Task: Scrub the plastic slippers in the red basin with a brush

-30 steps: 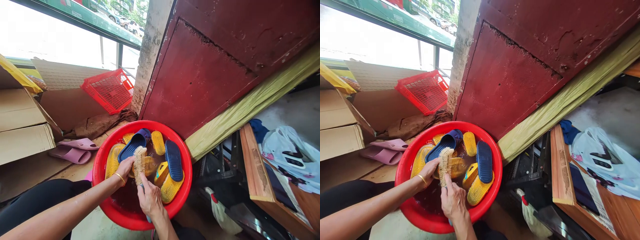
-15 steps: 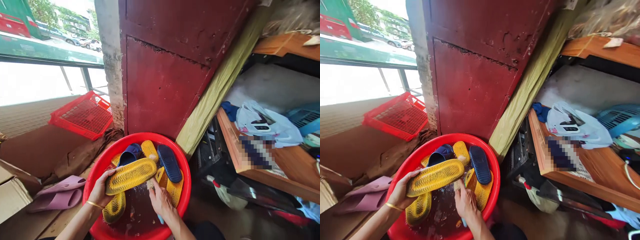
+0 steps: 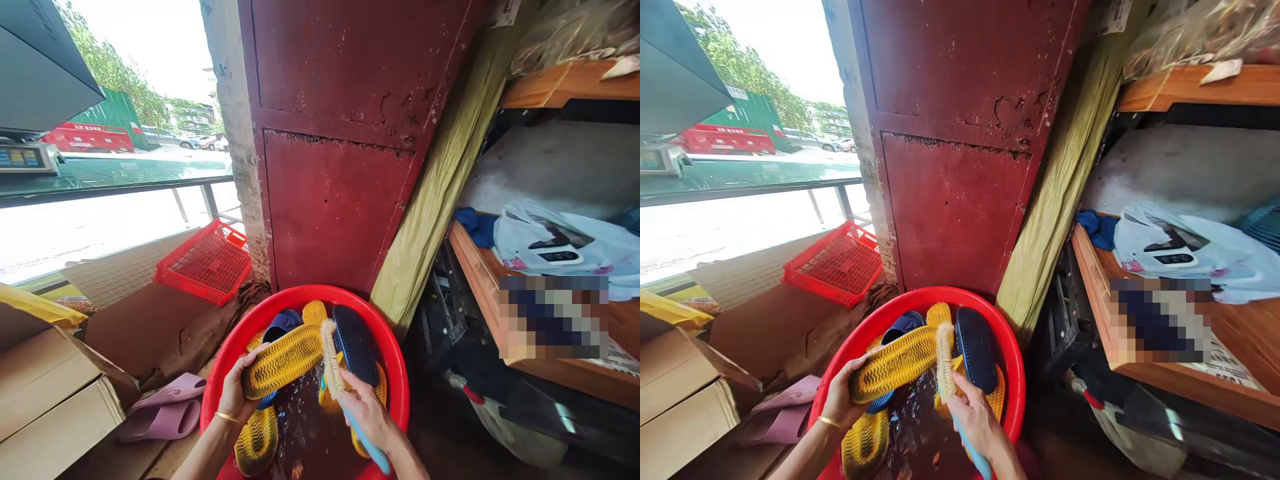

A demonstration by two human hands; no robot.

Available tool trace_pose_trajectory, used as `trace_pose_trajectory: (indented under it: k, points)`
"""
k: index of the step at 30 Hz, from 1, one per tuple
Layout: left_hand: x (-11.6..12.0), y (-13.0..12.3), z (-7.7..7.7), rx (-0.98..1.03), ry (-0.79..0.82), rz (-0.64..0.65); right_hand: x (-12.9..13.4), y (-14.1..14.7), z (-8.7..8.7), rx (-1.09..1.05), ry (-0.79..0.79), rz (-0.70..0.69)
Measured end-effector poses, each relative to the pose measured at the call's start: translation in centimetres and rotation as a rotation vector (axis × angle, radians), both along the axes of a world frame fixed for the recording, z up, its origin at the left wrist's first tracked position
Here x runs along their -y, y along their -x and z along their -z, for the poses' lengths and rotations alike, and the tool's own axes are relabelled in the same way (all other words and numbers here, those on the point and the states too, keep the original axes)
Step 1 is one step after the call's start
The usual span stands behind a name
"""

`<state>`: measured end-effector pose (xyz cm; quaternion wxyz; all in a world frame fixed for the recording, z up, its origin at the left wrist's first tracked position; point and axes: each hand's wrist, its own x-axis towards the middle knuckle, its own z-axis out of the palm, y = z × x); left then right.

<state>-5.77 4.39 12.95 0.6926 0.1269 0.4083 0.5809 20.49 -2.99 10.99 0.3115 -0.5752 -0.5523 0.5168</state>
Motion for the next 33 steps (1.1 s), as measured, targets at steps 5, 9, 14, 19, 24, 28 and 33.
trace_pose_trajectory:
  k: [5, 9, 14, 19, 24, 28, 33]
  points:
    - [-1.6, 1.2, -0.4, -0.245, -0.219, -0.129, 1.2, 0.2, 1.3, 0.138, 0.054, -0.071]
    - [-1.3, 2.9, -0.1, -0.794, -0.552, -0.1, 0.2, -1.9, 3.2, 0.372, -0.218, 0.236]
    - [-1.5, 3.7, 1.7, -1.395, -0.803, 0.13, -1.6, -5.3, 4.1, 0.659, -0.411, 0.463]
    - [-2.0, 4.1, 3.2, -1.565, -0.542, 0.191, -2.2, -6.8, 4.8, 0.818, -0.267, 0.509]
    - [-0.2, 2.1, 3.8, -1.434, -0.47, 0.095, -2.0, -6.0, 6.1, 0.859, -0.189, 0.395]
    - [2.8, -3.4, 5.9, -1.369, -0.636, 0.443, -1.7, -4.1, 7.0, 0.851, -0.121, 0.283]
    - [4.3, -10.3, 9.3, -1.497, -0.463, 0.994, -0.6, -2.5, 7.6, 0.689, -0.139, 0.219]
